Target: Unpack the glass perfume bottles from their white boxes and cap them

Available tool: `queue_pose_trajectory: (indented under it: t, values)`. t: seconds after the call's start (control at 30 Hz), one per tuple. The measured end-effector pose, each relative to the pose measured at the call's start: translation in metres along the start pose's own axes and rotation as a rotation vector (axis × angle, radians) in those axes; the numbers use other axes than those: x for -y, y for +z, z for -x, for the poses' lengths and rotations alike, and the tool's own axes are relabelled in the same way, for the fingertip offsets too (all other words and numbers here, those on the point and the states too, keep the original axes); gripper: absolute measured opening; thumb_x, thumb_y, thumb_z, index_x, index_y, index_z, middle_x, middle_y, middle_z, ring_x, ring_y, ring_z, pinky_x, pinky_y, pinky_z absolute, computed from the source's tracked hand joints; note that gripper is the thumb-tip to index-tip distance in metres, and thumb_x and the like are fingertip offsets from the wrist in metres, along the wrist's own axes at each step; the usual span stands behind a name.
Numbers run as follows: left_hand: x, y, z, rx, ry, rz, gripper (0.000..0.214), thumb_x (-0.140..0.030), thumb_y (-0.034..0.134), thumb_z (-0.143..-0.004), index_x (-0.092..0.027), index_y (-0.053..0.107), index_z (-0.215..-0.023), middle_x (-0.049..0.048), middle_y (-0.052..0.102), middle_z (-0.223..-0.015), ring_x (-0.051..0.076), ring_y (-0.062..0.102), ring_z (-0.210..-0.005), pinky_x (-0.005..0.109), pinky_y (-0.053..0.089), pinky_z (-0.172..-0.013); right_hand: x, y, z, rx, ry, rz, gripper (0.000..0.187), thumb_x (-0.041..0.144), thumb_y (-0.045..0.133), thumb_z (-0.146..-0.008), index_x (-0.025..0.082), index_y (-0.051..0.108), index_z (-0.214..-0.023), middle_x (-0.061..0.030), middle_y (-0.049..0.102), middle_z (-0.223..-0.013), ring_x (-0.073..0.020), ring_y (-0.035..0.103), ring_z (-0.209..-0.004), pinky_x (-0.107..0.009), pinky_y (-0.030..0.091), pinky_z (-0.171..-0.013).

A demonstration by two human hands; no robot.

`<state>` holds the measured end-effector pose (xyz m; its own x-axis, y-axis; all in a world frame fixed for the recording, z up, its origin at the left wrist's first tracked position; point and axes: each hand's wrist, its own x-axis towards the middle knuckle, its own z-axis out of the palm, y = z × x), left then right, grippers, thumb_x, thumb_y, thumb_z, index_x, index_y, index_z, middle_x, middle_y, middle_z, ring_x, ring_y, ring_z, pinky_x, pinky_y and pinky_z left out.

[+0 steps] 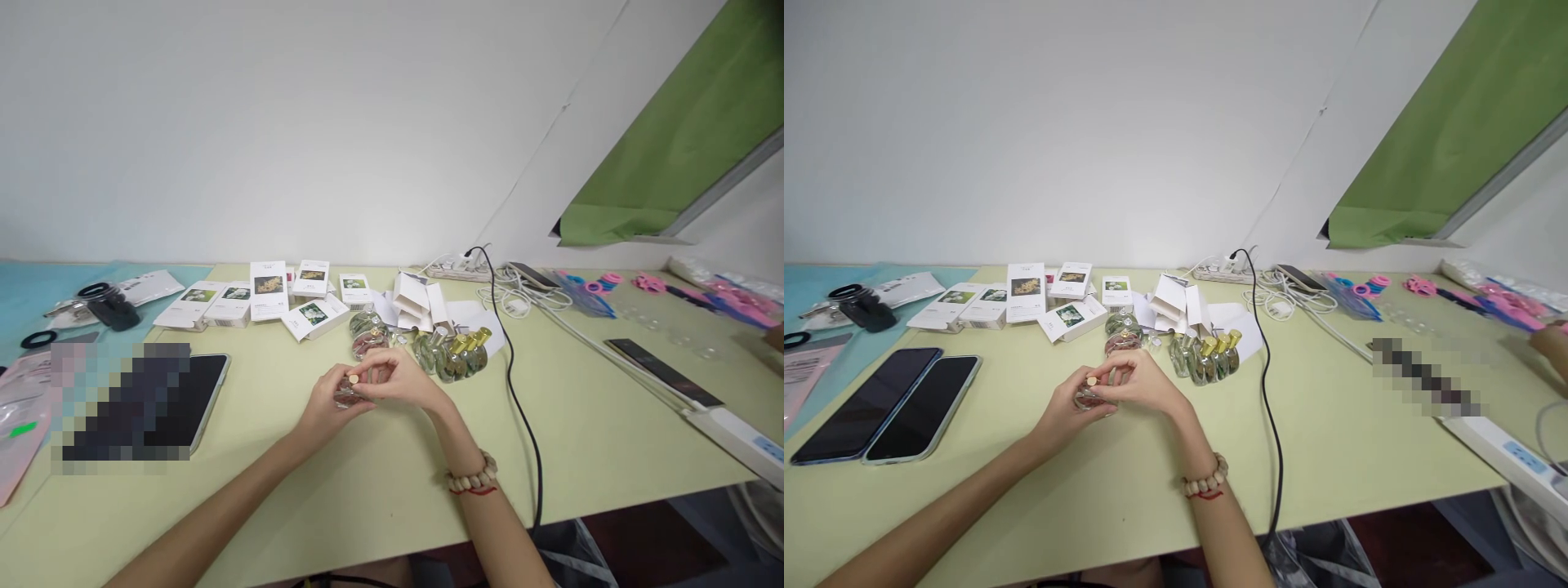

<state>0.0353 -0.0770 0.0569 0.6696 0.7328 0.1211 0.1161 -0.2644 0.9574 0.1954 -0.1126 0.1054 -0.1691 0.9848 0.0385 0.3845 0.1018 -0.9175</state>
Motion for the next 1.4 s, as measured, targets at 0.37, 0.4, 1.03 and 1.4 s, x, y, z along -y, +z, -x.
queue_pose_trajectory:
  t: [0.37,0.4,1.03,1.4]
  values:
    - [0.002,-0.001,0.000,0.004,0.002,-0.057,0.034,-0.039,0.064,-0.069,-0.016,0.049,-0.089,0.0010,0.054,-0.082,0.010,0.052,-0.068,0.020,0.044,-0.057,-0.006,-0.002,-0.002,0.061,0.017,-0.039,0.032,0.039,0.066,-0.067,0.014,0.066,-0.087,-0.0023,0.058,-0.071,-0.0068,0.049,-0.055,-0.017,0.039,-0.048]
    - [0.002,-0.001,0.000,0.005,0.002,-0.044,0.034,-0.039,0.063,-0.069,-0.016,0.049,-0.090,0.0010,0.055,-0.082,0.010,0.053,-0.069,0.020,0.044,-0.057,-0.007,-0.002,-0.002,0.056,0.006,-0.042,0.033,0.039,0.066,-0.067,0.014,0.066,-0.087,-0.0026,0.058,-0.073,-0.0070,0.049,-0.055,-0.018,0.040,-0.049]
    - [0.014,-0.002,-0.002,-0.027,0.028,-0.095,0.042,-0.042,0.065,-0.068,-0.017,0.050,-0.098,0.0076,0.059,-0.098,0.018,0.058,-0.087,0.030,0.049,-0.072,-0.019,0.000,-0.006,0.023,0.060,-0.266,0.033,0.037,0.063,-0.072,0.014,0.062,-0.096,0.0015,0.051,-0.058,-0.0079,0.049,-0.050,-0.019,0.041,-0.045]
    - [0.013,-0.001,-0.002,-0.018,0.027,-0.078,0.038,-0.043,0.063,-0.069,-0.017,0.048,-0.092,0.0038,0.058,-0.089,0.014,0.058,-0.078,0.025,0.048,-0.065,-0.015,0.002,-0.007,0.026,0.006,-0.143,0.029,0.035,0.067,-0.067,0.013,0.065,-0.087,-0.0018,0.055,-0.073,-0.0046,0.043,-0.052,-0.018,0.034,-0.046]
